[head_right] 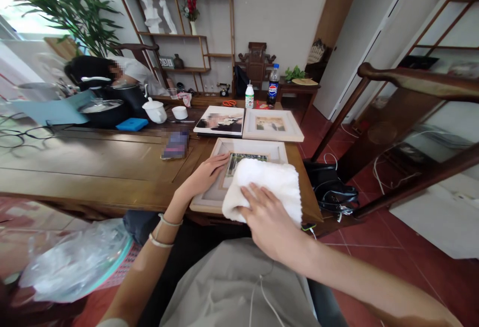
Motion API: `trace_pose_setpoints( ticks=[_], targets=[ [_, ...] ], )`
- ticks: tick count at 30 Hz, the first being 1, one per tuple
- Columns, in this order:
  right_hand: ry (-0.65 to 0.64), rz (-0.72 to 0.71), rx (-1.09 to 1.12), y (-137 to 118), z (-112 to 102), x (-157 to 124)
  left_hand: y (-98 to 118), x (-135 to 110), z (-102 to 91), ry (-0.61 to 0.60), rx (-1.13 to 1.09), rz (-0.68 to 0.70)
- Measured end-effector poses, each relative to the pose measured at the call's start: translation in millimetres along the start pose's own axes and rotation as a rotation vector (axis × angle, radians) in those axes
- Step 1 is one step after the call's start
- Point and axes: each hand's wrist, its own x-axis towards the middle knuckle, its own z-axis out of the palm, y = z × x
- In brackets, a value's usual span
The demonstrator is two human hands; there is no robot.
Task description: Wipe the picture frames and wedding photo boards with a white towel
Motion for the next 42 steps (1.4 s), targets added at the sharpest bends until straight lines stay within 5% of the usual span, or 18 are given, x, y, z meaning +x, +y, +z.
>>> trace_pose_setpoints(
  ticks=[8, 17, 23, 32, 36, 42],
  targets=[
    [-0.005, 0.26, 0.018, 69.1, -13.2, -15.6, -6.2, -1.1, -2.2, -0.074, 0.019, 0.017],
    [0.15, 0.322, -0.115, 144.8, 9.6, 58.9, -7.8, -1.1, -0.8, -0.064, 0.014, 0.027],
    [0.053, 0.173, -0.083, 108.6, 9.3, 67.9, -4.0, 0.1, -1.5, -0.054, 0.006, -0.003],
    [-0.034, -0.032, 0.232, 25.6, -18.1, -23.4, -5.8, 3.0, -0.2, -0.032, -0.029, -0.01],
    [-0.002, 0.015, 0.197, 35.7, -21.7, -30.7, -4.6, 5.3, 1.3, -0.026, -0.006, -0.028],
    [0.246, 0.329, 0.04, 107.9, -34.1, 9.8, -6.5, 13.8, 2.7, -0.038, -0.012, -0.05]
  ],
)
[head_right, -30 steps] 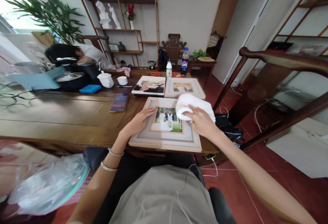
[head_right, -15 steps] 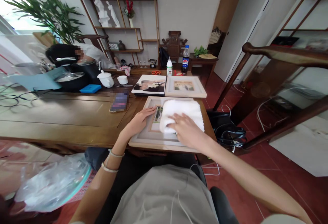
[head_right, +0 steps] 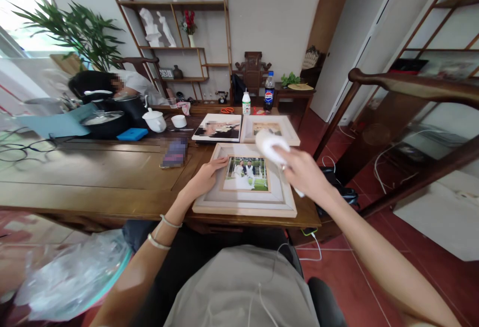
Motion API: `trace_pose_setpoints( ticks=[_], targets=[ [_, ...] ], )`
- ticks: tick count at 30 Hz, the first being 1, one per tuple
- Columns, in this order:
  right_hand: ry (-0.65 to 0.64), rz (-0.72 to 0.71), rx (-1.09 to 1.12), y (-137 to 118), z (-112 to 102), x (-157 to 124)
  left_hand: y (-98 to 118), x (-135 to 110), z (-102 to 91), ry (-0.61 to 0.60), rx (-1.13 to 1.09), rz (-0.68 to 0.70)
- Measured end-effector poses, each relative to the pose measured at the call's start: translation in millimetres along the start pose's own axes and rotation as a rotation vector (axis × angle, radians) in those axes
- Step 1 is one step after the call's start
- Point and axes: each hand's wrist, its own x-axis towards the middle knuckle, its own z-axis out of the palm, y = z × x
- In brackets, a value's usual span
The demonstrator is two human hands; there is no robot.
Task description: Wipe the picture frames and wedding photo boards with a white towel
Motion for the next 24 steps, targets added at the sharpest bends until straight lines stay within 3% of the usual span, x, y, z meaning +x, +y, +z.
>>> trace_pose_setpoints(
  ticks=[2, 4, 7, 10, 12, 15, 20, 24],
  targets=[
    [0.125, 0.061, -0.058, 12.6, 0.4, 27.7, -1.9, 1.4, 0.8, 0.008, -0.004, 0.01],
    [0.159, 0.005, -0.117, 16.1, 7.8, 53.4, -3.1, 1.4, 1.6, 0.016, 0.005, 0.017],
    [0.051, -0.175, -0.192, 5.9, 33.0, 81.5, -3.0, 0.5, 1.9, 0.022, 0.023, 0.02],
    [-0.132, -0.345, -0.218, -14.2, 62.7, 91.2, -1.4, 0.3, 1.1, 0.025, 0.05, 0.011],
    [-0.211, -0.409, -0.208, -29.2, 76.1, 87.3, 0.4, 0.6, 0.2, 0.027, 0.056, 0.013],
    [-0.238, -0.397, -0.189, -52.4, 80.0, 69.8, 4.7, 0.6, -1.0, 0.038, 0.03, 0.034],
    [-0.277, -0.432, -0.113, -88.8, 53.0, 24.9, 12.3, -0.9, -2.1, 0.047, 0.007, -0.006],
    [-0.319, -0.518, 0.015, -102.9, 24.3, -7.9, 13.4, -1.9, -2.2, 0.05, 0.016, -0.028]
  ],
)
